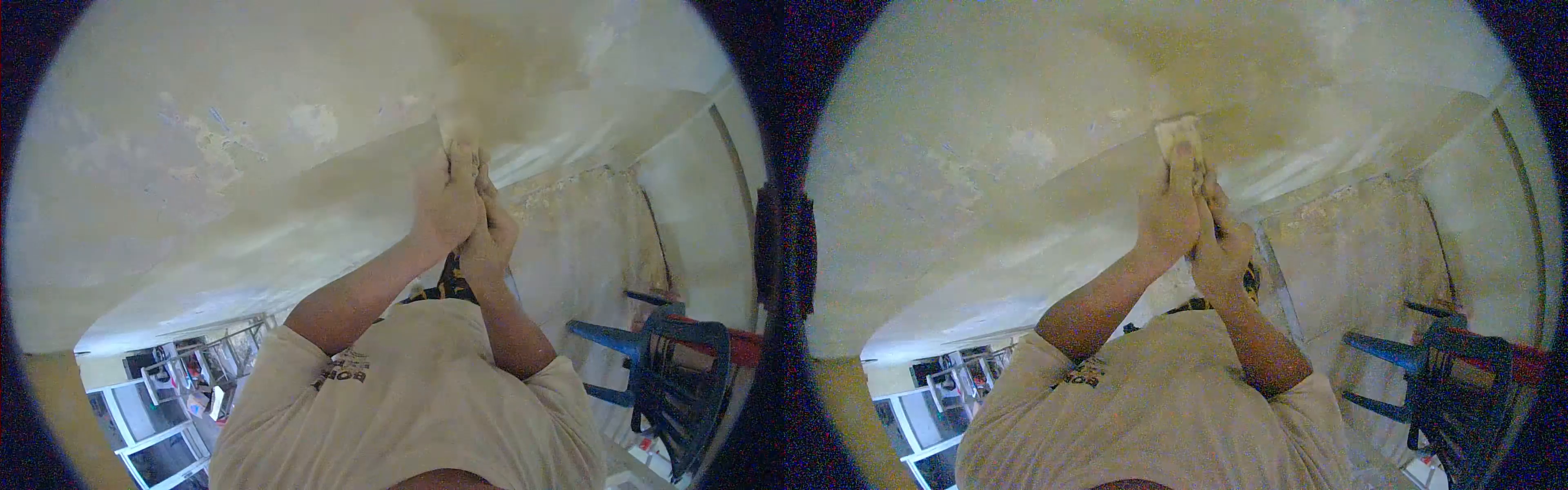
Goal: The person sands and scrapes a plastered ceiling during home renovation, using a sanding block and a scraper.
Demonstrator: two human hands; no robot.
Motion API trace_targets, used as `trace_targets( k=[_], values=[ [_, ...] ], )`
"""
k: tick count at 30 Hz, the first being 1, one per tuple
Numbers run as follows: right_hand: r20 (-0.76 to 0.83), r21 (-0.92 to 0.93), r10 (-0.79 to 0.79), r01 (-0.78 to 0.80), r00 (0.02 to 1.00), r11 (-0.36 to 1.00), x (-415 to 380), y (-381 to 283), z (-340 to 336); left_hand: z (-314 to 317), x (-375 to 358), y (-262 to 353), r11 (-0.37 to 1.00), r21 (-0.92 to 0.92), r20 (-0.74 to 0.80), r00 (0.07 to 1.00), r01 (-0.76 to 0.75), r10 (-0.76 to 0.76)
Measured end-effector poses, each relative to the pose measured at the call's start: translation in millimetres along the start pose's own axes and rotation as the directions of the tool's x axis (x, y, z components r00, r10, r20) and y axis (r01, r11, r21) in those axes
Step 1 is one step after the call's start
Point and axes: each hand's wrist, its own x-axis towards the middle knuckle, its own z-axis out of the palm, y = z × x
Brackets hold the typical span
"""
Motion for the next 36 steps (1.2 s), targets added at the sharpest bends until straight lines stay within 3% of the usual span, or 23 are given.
trace_targets(
  k=[1, 3, 4, 7, 13, 16, 19, 24, 25, 26, 27, 28, 29, 31, 33, 36],
  values=[
    [-0.001, 0.084, 0.163, -0.162, 0.987, 0.983, 0.1, -6.7, 1.3, -0.2, 4.9, -0.4, 0.999, -0.032, 0.036, 0.999, 0.019, -0.018],
    [0.005, 0.089, 0.154, -0.154, 0.988, 0.984, 3.8, -9.8, 1.2, -0.8, 4.1, 0.4, 0.997, -0.062, 0.074, 0.996, 0.053, -0.048],
    [0.006, 0.090, 0.152, -0.152, 0.988, 0.984, 3.9, -11.7, 0.6, -0.4, 3.5, 7.9, 1.000, -0.022, 0.048, 0.999, -0.001, 0.002],
    [0.019, -0.068, 0.177, -0.175, 0.984, 0.982, 3.3, -22.5, -1.2, 1.5, 5.7, 4.0, 0.998, 0.013, 0.027, 0.997, -0.067, 0.067],
    [0.039, 0.097, 0.144, -0.147, 0.989, 0.984, 4.8, -34.9, 1.9, -0.1, 3.1, 9.2, 0.999, -0.054, 0.054, 0.999, 0.000, 0.003],
    [-0.053, -0.035, -0.022, 0.020, 0.998, 0.999, 2.3, -25.9, -0.1, 4.6, 9.5, 5.0, 0.999, -0.045, 0.039, 0.999, 0.023, -0.021],
    [0.037, 0.103, 0.079, -0.082, 0.996, 0.991, -1.1, -35.0, -2.9, -0.5, -3.0, 5.6, 1.000, 0.009, 0.029, 0.999, 0.020, -0.020],
    [0.027, -0.024, 0.158, -0.157, 0.987, 0.987, -0.8, -32.7, -7.1, 3.2, -6.0, 12.2, 0.997, -0.020, 0.055, 0.995, 0.079, -0.078],
    [0.034, -0.029, 0.178, -0.177, 0.984, 0.984, -2.7, -31.1, -8.4, 1.6, -6.4, 5.8, 0.993, 0.109, 0.052, 0.998, -0.043, 0.038],
    [0.016, -0.050, 0.119, -0.118, 0.993, 0.992, -6.9, -27.7, -9.3, 1.6, -5.2, 3.7, 0.956, 0.233, 0.069, 0.984, -0.176, 0.165],
    [-0.001, -0.071, 0.054, -0.054, 0.999, 0.996, -10.0, -24.4, -10.0, 2.1, -7.8, 1.6, 0.955, 0.232, 0.070, 0.982, -0.187, 0.175],
    [-0.004, -0.067, 0.048, -0.048, 0.999, 0.997, -7.2, -16.2, -8.8, 2.6, -11.2, -3.0, 0.996, 0.061, 0.037, 0.998, -0.060, 0.058],
    [-0.026, -0.113, -0.188, 0.184, 0.982, 0.976, -2.9, -5.1, -6.7, 2.2, -13.2, -6.1, 0.991, -0.112, 0.025, 0.997, 0.073, -0.070],
    [-0.027, -0.166, -0.395, 0.385, 0.918, 0.908, -4.5, -10.8, -5.0, -0.4, -11.3, 4.6, 0.996, -0.070, 0.018, 0.999, 0.051, -0.050],
    [0.045, -0.161, 0.013, -0.005, 0.999, 0.987, -9.5, -32.2, -8.6, -2.9, -13.6, 5.3, 0.999, -0.034, 0.010, 1.000, 0.011, -0.010],
    [-0.010, -0.158, -0.133, 0.130, 0.991, 0.979, -9.8, -10.2, -5.5, -3.3, -6.5, -2.6, 1.000, -0.010, 0.046, 0.999, 0.026, -0.025]
  ],
)
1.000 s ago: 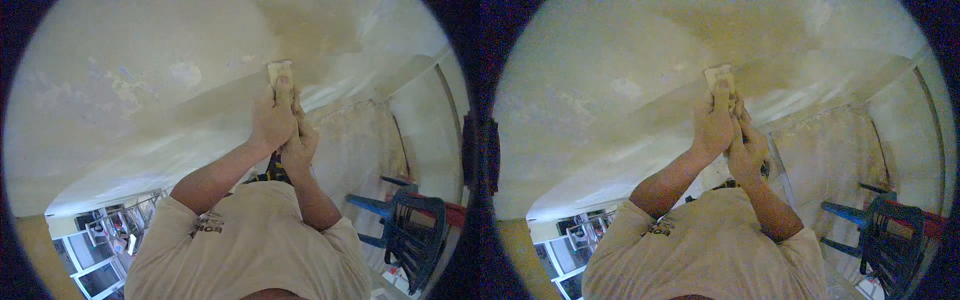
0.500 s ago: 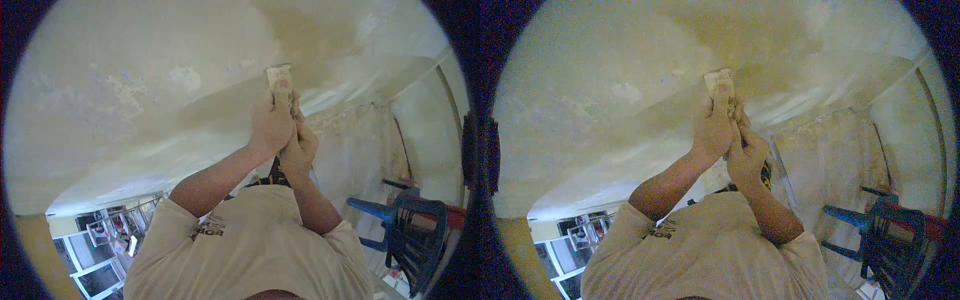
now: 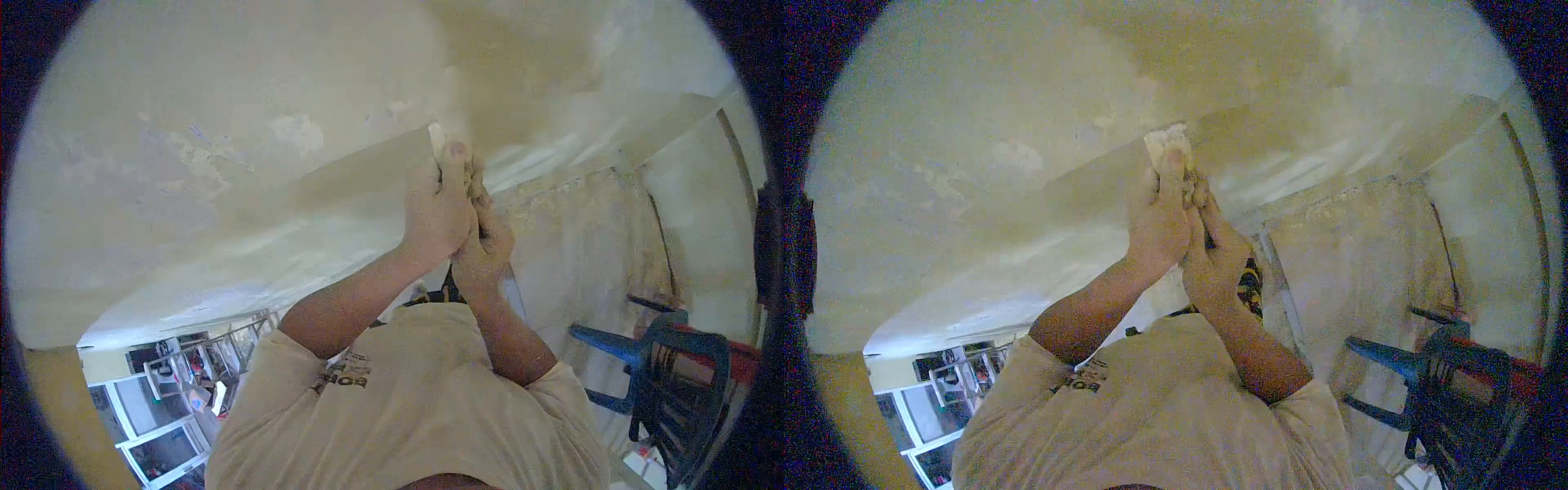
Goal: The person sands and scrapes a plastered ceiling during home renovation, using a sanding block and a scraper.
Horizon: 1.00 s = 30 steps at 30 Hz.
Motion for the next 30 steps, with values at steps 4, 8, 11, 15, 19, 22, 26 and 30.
trace_targets(
  k=[4, 8, 11, 15, 19, 22, 26, 30],
  values=[
    [0.029, 0.041, 0.109, -0.110, 0.994, 0.993, 4.9, -24.3, -6.0, 6.1, -8.8, 7.7, 0.999, -0.036, -0.054, 0.999, 0.001, -0.003],
    [0.033, 0.115, 0.161, -0.164, 0.986, 0.980, 6.6, -23.8, -7.3, 7.3, -10.1, 27.2, 0.994, 0.000, -0.002, 0.994, 0.108, -0.108],
    [0.120, 0.064, 0.301, -0.310, 0.946, 0.949, 1.9, -25.4, -12.7, 9.5, -6.2, 12.7, 0.980, -0.158, 0.021, 0.993, 0.117, -0.115],
    [-0.012, -0.038, 0.026, -0.027, 1.000, 0.999, 5.4, -15.4, -6.8, 9.4, -8.5, 12.4, 0.995, -0.077, -0.007, 0.998, 0.057, -0.058],
    [0.010, 0.110, 0.187, -0.187, 0.982, 0.976, -1.7, -31.1, -8.3, 6.6, -19.7, 21.3, 0.992, -0.097, -0.015, 0.997, 0.079, -0.081],
    [-0.034, -0.031, 0.013, -0.014, 0.999, 0.999, 1.2, -21.5, -7.1, 8.9, -9.6, 23.4, 0.984, -0.142, 0.023, 0.994, 0.105, -0.103],
    [0.018, 0.032, 0.166, -0.167, 0.986, 0.986, -1.6, -25.0, -8.9, 10.9, -8.4, 10.2, 0.995, -0.094, -0.026, 0.999, 0.046, -0.048],
    [-0.001, 0.126, 0.162, -0.160, 0.987, 0.979, 2.2, -22.0, -7.5, 8.8, -7.0, 11.8, 0.997, 0.057, -0.017, 0.999, 0.047, -0.046]
  ],
)
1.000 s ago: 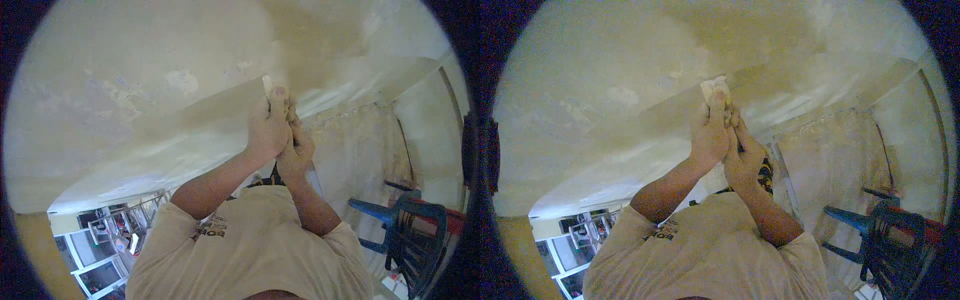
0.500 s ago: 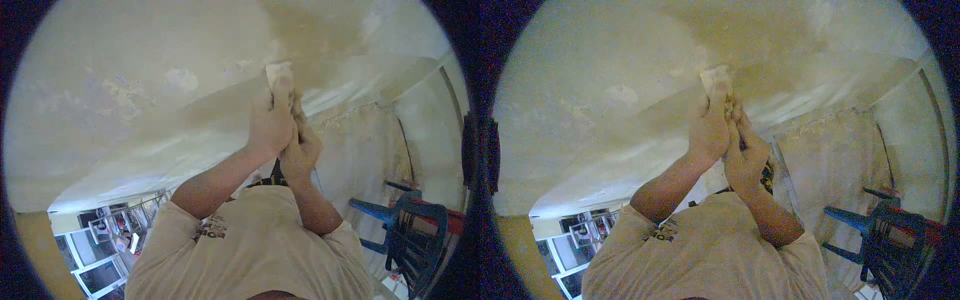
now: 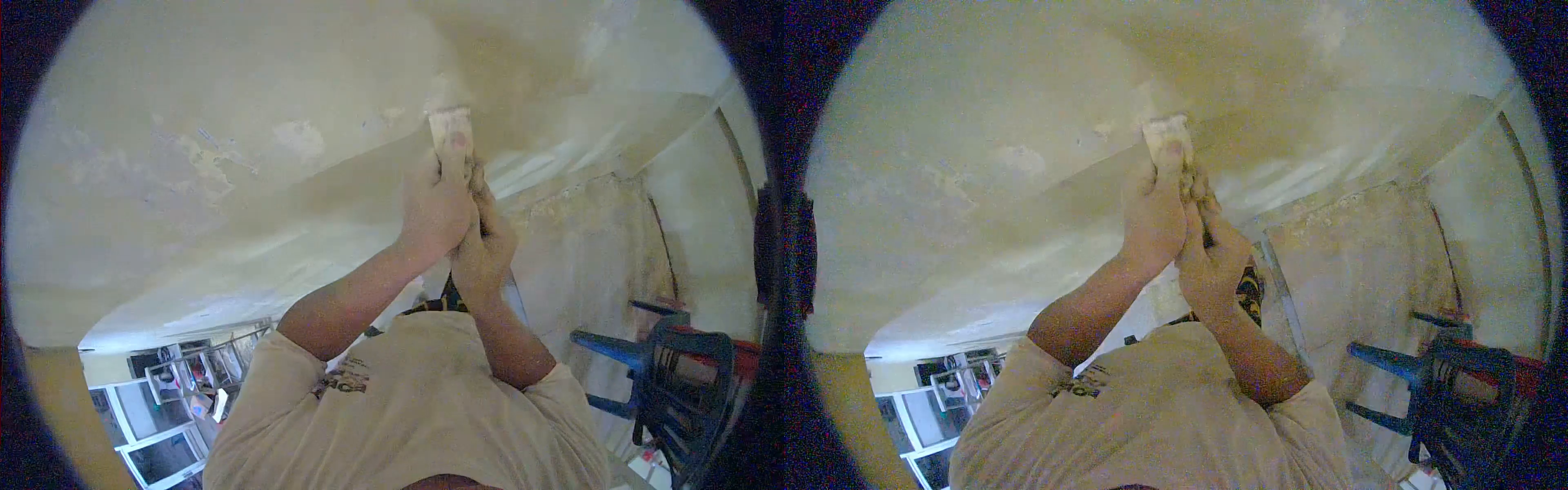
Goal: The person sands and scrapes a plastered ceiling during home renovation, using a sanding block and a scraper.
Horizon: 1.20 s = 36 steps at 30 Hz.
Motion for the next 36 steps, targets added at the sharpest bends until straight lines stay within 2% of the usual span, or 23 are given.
trace_targets(
  k=[1, 2, 4, 6, 10, 12, 14, 16, 18, 19, 20, 21, 22, 23, 24, 26, 27, 29, 31, 34, 36],
  values=[
    [0.008, 0.010, 0.018, -0.018, 1.000, 1.000, -1.4, 2.1, -0.3, 1.5, -3.1, 7.8, 0.998, -0.069, 0.008, 1.000, 0.009, -0.008],
    [0.036, -0.092, 0.030, -0.026, 0.999, 0.995, -0.8, 3.7, -1.8, 2.3, -4.3, 13.4, 0.990, -0.139, 0.016, 1.000, 0.014, -0.012],
    [0.057, -0.186, 0.021, -0.010, 0.998, 0.983, 3.9, 9.3, -1.7, -1.7, -4.1, 0.8, 0.987, -0.157, 0.037, 0.999, 0.015, -0.010],
    [0.052, -0.157, -0.010, 0.018, 0.999, 0.987, -0.7, 12.3, 0.7, -3.6, -1.5, 0.4, 0.986, -0.166, 0.063, 0.998, 0.026, -0.016],
    [0.044, -0.023, -0.032, 0.033, 0.999, 0.999, 7.6, -5.3, 2.1, 0.4, 2.5, 0.5, 0.989, -0.146, -0.018, 1.000, 0.001, -0.004],
    [0.010, -0.078, -0.075, 0.075, 0.997, 0.994, 5.9, 1.9, 1.1, 1.5, 3.8, -0.3, 0.992, -0.123, -0.021, 1.000, -0.002, 0.000],
    [0.000, -0.147, -0.102, 0.101, 0.995, 0.984, 12.5, -3.4, -0.3, 4.1, 5.7, 0.4, 0.975, -0.214, 0.061, 0.996, -0.056, 0.071],
    [0.009, -0.207, -0.093, 0.093, 0.996, 0.974, 16.8, -15.5, -2.7, 10.5, 9.9, 26.6, 0.973, -0.214, 0.052, 0.994, -0.087, 0.101],
    [0.037, 0.172, 0.053, -0.059, 0.998, 0.983, 26.6, -31.3, -3.3, 13.1, 12.9, 32.1, 0.967, -0.215, 0.040, 0.989, -0.133, 0.145],
    [0.035, 0.172, 0.045, -0.051, 0.998, 0.984, 26.3, -35.3, -4.3, 11.6, 15.5, 23.5, 0.984, -0.086, 0.054, 0.986, -0.154, 0.159],
    [0.045, 0.153, 0.115, -0.120, 0.992, 0.981, 23.2, -37.9, -5.4, 10.3, 18.6, 19.4, 0.984, 0.049, 0.069, 0.983, -0.173, 0.170],
    [0.049, 0.142, 0.153, -0.158, 0.987, 0.977, 21.8, -34.5, -7.0, 12.9, 15.1, 20.1, 0.983, 0.050, 0.073, 0.982, -0.177, 0.173],
    [0.052, 0.132, 0.191, -0.196, 0.980, 0.972, 20.4, -31.2, -8.7, 16.2, 12.7, 30.1, 0.991, -0.041, 0.079, 0.988, -0.129, 0.132],
    [0.027, 0.105, 0.140, -0.142, 0.990, 0.984, 25.0, -26.7, -9.3, 18.9, 9.7, 33.5, 0.988, -0.132, 0.089, 0.992, -0.073, 0.086],
    [0.018, 0.088, 0.111, -0.113, 0.994, 0.990, 25.3, -26.9, -9.1, 19.2, 9.2, 34.8, 0.989, -0.136, 0.087, 0.993, -0.064, 0.076],
    [-0.007, 0.048, 0.097, -0.097, 0.995, 0.994, 22.0, -30.4, -8.2, 19.5, 9.4, 38.9, 0.976, 0.050, 0.053, 0.976, -0.214, 0.211],
    [-0.024, 0.028, 0.110, -0.110, 0.994, 0.994, 20.2, -32.9, -8.2, 18.6, 8.4, 36.4, 0.973, 0.047, 0.053, 0.973, -0.225, 0.223],
    [-0.015, 0.016, 0.069, -0.069, 0.997, 0.997, 19.8, -27.1, -9.4, 14.6, 6.5, 27.3, 0.989, -0.137, 0.109, 0.991, -0.063, 0.078],
    [0.000, -0.001, 0.060, -0.060, 0.998, 0.998, 17.1, -27.9, -9.6, 16.4, 8.1, 42.7, 0.989, -0.130, 0.112, 0.990, -0.071, 0.085],
    [0.017, 0.152, 0.115, -0.116, 0.993, 0.982, 20.9, -39.0, -9.8, 20.8, 5.6, 37.7, 0.981, -0.187, 0.082, 0.995, -0.048, 0.064],
    [0.011, 0.042, 0.057, -0.057, 0.998, 0.998, 16.9, -30.6, -10.8, 21.9, 8.4, 35.6, 0.969, -0.243, 0.064, 0.997, -0.032, 0.049]
  ],
)
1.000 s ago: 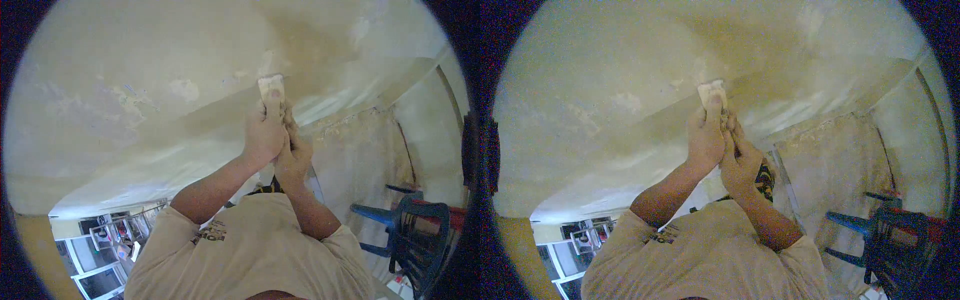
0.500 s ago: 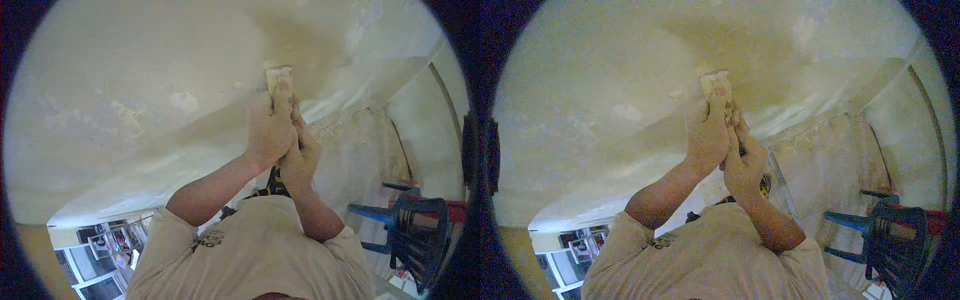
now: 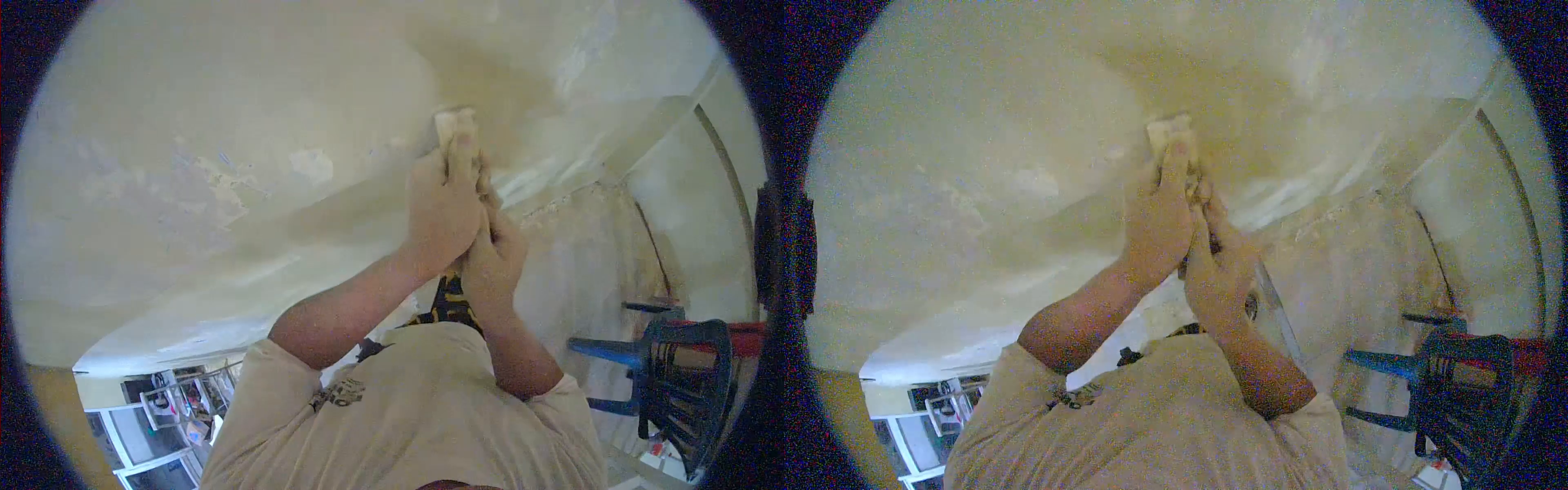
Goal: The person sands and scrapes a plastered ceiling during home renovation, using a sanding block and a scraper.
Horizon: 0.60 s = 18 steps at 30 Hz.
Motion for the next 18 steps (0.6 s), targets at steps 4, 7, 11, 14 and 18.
trace_targets(
  k=[4, 7, 11, 14, 18],
  values=[
    [-0.009, -0.045, 0.099, -0.100, 0.995, 0.994, 4.7, -8.4, 1.5, -3.7, 1.7, 0.8, 0.996, 0.073, 0.042, 0.998, -0.052, 0.049],
    [-0.012, -0.032, 0.037, -0.037, 0.999, 0.999, 8.3, 1.3, 0.2, -4.3, -0.6, -0.6, 0.995, 0.090, 0.056, 0.997, -0.051, 0.046],
    [-0.030, -0.002, 0.035, -0.035, 0.999, 0.999, 12.4, -6.0, -0.1, 0.1, 6.7, 6.0, 0.992, 0.096, 0.058, 0.995, -0.080, 0.075],
    [-0.059, -0.068, -0.008, 0.004, 0.998, 0.998, 9.1, 0.8, -2.3, -0.2, 3.2, 1.3, 0.969, 0.184, 0.055, 0.986, -0.162, 0.154],
    [-0.074, -0.101, 0.078, -0.085, 0.994, 0.991, 8.9, 0.7, -1.2, -1.1, 4.8, -1.3, 0.999, 0.021, 0.075, 0.997, 0.035, -0.037]
  ],
)
